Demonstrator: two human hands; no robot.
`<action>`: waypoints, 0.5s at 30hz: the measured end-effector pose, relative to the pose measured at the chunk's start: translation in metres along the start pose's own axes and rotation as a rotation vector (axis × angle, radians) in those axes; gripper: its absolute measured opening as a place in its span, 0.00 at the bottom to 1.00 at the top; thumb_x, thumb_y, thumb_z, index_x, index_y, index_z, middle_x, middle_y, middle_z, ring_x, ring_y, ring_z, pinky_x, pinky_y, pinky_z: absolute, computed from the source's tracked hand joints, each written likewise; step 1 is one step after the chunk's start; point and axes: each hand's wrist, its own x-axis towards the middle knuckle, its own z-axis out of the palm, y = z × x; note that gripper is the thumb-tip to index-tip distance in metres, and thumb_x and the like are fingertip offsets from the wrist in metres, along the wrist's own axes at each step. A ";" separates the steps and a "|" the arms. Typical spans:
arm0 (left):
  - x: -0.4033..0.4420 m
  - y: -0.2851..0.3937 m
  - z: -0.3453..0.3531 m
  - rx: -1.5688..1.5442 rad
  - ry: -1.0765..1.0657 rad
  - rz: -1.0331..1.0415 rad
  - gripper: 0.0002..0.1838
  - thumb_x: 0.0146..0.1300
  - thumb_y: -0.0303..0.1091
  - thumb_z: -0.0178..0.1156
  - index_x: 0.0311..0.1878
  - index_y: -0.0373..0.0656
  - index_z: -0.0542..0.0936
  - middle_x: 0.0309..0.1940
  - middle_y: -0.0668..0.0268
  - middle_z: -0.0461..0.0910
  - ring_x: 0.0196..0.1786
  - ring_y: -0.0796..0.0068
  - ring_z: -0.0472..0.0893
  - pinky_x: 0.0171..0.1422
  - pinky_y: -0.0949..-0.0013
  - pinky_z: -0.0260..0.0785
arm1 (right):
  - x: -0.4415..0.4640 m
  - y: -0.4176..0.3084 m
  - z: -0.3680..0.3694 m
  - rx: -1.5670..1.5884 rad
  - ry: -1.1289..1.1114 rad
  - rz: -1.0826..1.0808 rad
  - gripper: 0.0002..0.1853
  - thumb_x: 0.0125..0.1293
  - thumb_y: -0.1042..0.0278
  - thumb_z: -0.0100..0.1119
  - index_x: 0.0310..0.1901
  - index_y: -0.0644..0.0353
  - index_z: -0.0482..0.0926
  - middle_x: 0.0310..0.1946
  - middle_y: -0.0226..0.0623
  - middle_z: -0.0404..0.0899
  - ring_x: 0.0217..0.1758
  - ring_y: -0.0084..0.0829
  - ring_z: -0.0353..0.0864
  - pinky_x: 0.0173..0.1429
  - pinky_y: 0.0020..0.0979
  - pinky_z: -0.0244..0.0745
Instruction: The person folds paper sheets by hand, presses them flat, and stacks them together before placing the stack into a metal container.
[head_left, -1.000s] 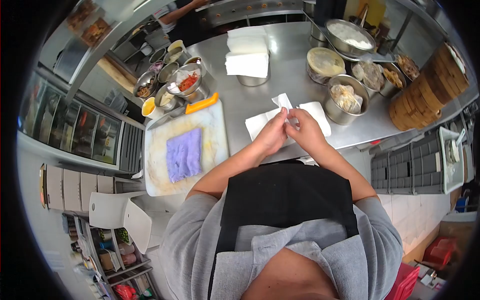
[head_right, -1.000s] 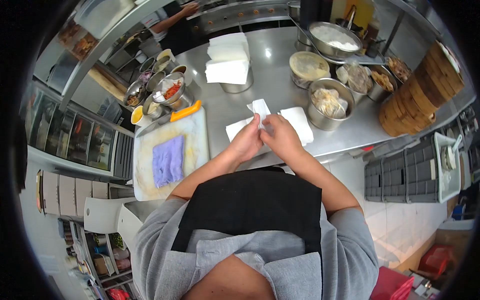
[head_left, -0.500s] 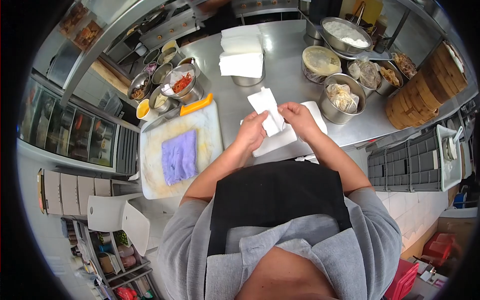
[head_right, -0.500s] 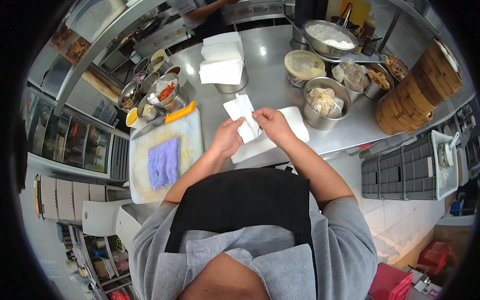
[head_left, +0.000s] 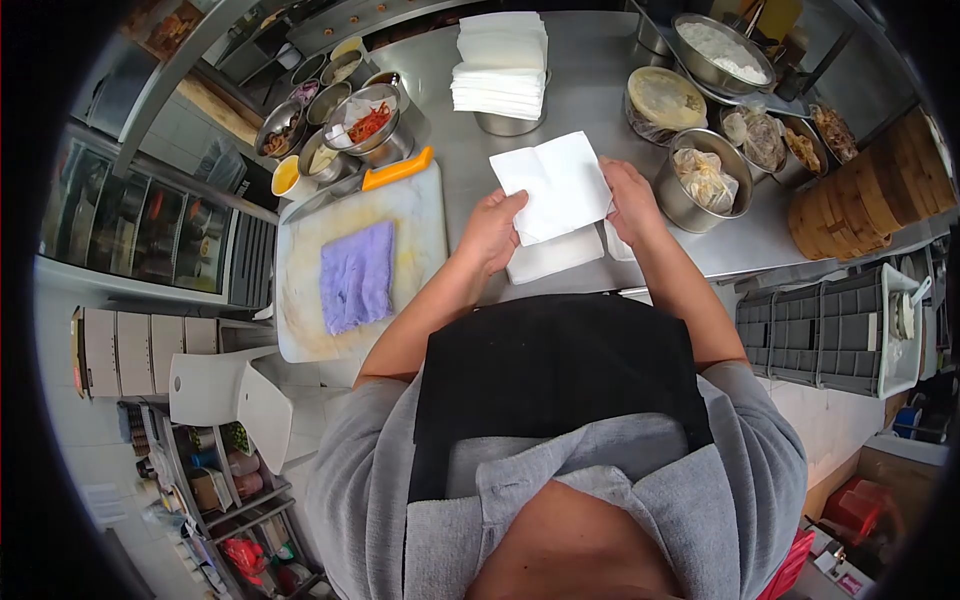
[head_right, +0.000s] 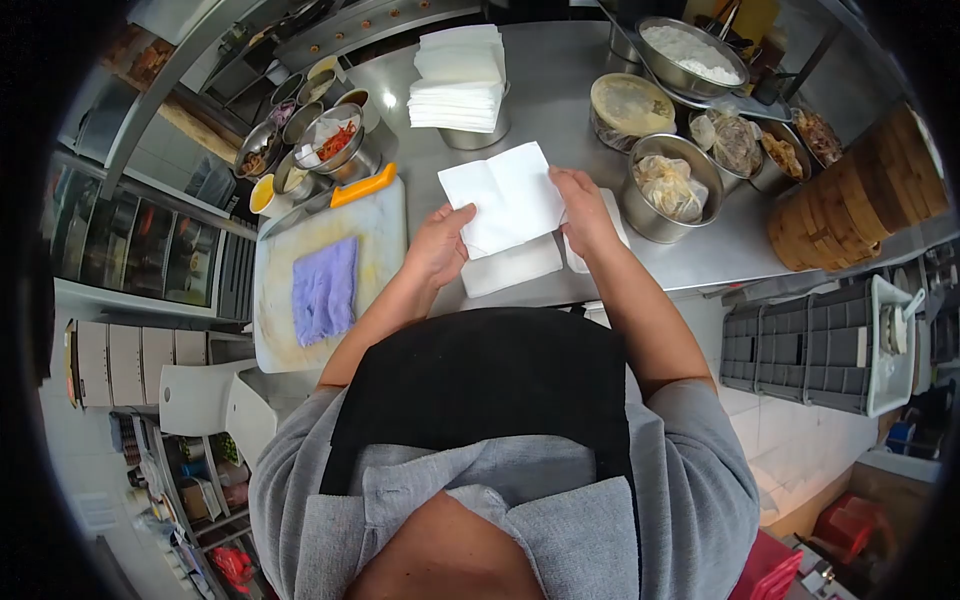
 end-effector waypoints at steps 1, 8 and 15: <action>-0.002 -0.002 -0.002 0.027 0.003 -0.004 0.15 0.69 0.29 0.54 0.55 0.33 0.73 0.48 0.58 0.81 0.50 0.67 0.82 0.55 0.65 0.74 | 0.004 0.006 -0.002 -0.066 -0.034 -0.058 0.14 0.66 0.67 0.60 0.49 0.62 0.72 0.39 0.33 0.79 0.40 0.26 0.80 0.43 0.30 0.75; -0.002 -0.023 -0.050 0.600 0.114 -0.002 0.15 0.65 0.27 0.58 0.55 0.38 0.75 0.39 0.67 0.83 0.36 0.80 0.81 0.39 0.75 0.73 | 0.015 0.025 -0.013 -0.862 -0.068 -0.264 0.26 0.55 0.73 0.65 0.55 0.66 0.68 0.37 0.45 0.79 0.41 0.38 0.81 0.49 0.36 0.75; -0.015 -0.027 -0.050 0.807 0.206 0.082 0.32 0.59 0.25 0.64 0.64 0.31 0.61 0.34 0.62 0.80 0.31 0.76 0.80 0.29 0.73 0.74 | 0.010 0.045 -0.005 -1.263 -0.059 -0.291 0.28 0.57 0.72 0.63 0.58 0.66 0.65 0.45 0.58 0.80 0.50 0.52 0.81 0.57 0.42 0.74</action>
